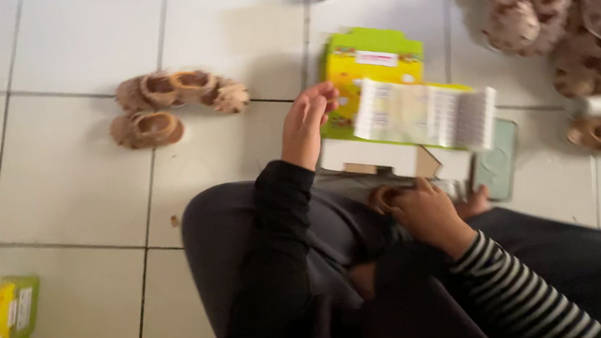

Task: The person sits on the workshop floor, gathers scattered children's sandals, pairs them, and adjusts the straps and flower decorations on each sandal. They place paired sandals onto shoe boxes and check them against a printed size chart on the box lid.

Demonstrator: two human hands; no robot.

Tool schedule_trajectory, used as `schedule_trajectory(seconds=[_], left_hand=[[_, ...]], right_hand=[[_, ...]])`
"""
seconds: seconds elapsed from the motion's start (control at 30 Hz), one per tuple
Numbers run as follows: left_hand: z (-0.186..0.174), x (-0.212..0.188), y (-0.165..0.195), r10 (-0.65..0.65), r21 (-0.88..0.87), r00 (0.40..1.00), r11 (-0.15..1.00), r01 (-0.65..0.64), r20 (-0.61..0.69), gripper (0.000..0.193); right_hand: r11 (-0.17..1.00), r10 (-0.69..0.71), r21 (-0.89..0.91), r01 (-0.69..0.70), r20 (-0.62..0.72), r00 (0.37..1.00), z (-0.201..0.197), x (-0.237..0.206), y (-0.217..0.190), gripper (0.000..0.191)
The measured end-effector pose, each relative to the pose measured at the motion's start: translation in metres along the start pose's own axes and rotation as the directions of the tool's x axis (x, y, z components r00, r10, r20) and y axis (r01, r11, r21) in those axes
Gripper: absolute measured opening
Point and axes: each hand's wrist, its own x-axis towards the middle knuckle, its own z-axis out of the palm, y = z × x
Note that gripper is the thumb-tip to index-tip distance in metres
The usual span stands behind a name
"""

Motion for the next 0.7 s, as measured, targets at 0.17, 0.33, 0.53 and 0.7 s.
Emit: schedule_trajectory(seconds=[0.17,0.33,0.53,0.7], left_hand=[[0.025,-0.030,-0.026,-0.195,0.315,0.973,0.938,0.147,0.127,0.043],[0.037,-0.042,-0.010,-0.641,0.454,0.750,0.724,0.519,0.164,0.071],[0.089,-0.061,-0.043,-0.271,-0.366,0.849,0.812,0.454,0.453,0.078],[0.088,-0.062,-0.071,-0.220,-0.430,0.899,0.818,0.382,0.379,0.083]], right_hand=[[0.882,0.014,0.469,-0.047,0.074,0.997,-0.084,-0.005,0.014,0.019],[0.806,-0.021,0.523,0.277,-0.442,0.897,-0.143,-0.019,-0.001,0.022],[0.854,0.036,0.377,0.357,-0.729,0.684,-0.128,-0.014,-0.022,0.026],[0.683,0.272,0.597,0.422,-0.743,0.611,-0.099,-0.015,-0.033,0.035]])
